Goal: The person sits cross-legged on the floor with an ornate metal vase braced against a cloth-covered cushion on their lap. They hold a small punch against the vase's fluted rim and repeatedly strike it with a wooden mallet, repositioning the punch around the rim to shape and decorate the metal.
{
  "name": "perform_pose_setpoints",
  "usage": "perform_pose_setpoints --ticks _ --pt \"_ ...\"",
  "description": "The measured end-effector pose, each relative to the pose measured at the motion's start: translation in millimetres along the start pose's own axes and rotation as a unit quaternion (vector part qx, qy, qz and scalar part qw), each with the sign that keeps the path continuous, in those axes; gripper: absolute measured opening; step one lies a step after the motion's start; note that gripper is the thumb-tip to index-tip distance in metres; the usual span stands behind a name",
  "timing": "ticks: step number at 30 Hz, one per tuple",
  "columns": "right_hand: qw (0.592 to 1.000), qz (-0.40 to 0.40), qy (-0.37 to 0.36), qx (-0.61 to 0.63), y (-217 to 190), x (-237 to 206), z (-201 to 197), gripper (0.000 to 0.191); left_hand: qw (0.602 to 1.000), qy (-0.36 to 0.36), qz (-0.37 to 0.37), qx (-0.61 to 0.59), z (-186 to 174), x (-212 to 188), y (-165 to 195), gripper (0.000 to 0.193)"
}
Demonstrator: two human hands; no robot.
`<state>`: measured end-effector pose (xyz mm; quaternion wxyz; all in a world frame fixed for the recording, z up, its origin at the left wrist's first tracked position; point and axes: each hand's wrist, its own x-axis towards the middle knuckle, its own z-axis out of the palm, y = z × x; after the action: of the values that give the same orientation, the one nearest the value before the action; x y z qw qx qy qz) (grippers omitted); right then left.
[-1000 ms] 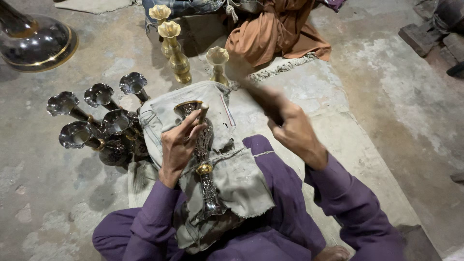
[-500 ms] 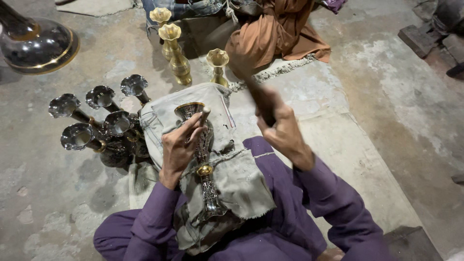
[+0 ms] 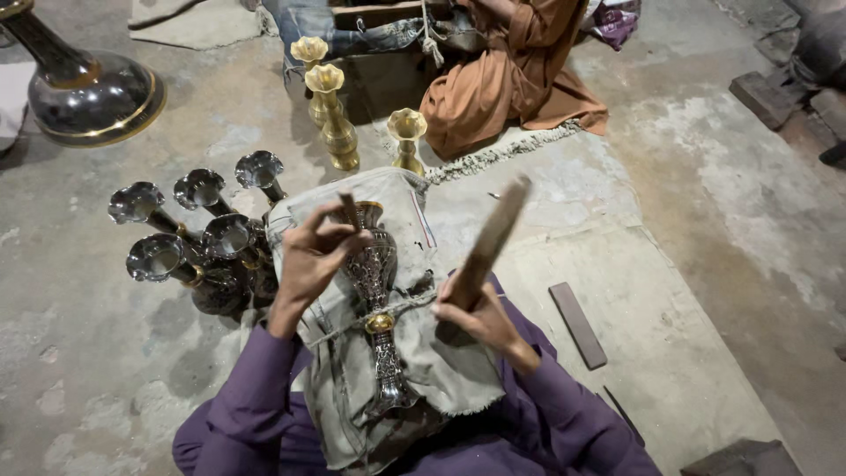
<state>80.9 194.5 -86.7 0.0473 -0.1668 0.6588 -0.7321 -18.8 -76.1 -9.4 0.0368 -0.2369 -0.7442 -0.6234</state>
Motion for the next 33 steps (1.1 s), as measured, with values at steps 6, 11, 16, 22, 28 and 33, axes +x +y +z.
perform_pose_setpoints --ticks 6,11,16,22,28,33 --pt "0.986 0.108 0.123 -0.028 -15.6 7.9 -25.8 0.05 0.991 -0.062 0.017 0.119 4.7 4.3 0.1 0.052" --pt "0.899 -0.122 0.107 -0.406 -55.9 20.4 -47.1 0.065 0.986 -0.085 0.036 0.142 4.0 10.2 5.5 0.053" --pt "0.763 0.045 -0.003 -0.645 -83.3 23.8 -52.7 0.063 0.98 -0.09 0.041 0.173 4.4 7.6 22.7 0.05" --pt "0.834 -0.183 0.152 -0.498 -101.6 34.4 -58.6 0.067 0.979 -0.077 0.05 0.18 6.3 7.2 31.8 0.053" --pt "0.746 -0.151 0.115 -0.639 -120.2 42.7 -64.1 0.069 0.98 -0.068 0.057 0.176 7.1 2.7 25.8 0.053" --pt "0.812 -0.116 0.102 -0.563 -125.6 47.5 -56.3 0.068 0.984 -0.059 0.008 0.171 10.4 1.6 20.2 0.051"
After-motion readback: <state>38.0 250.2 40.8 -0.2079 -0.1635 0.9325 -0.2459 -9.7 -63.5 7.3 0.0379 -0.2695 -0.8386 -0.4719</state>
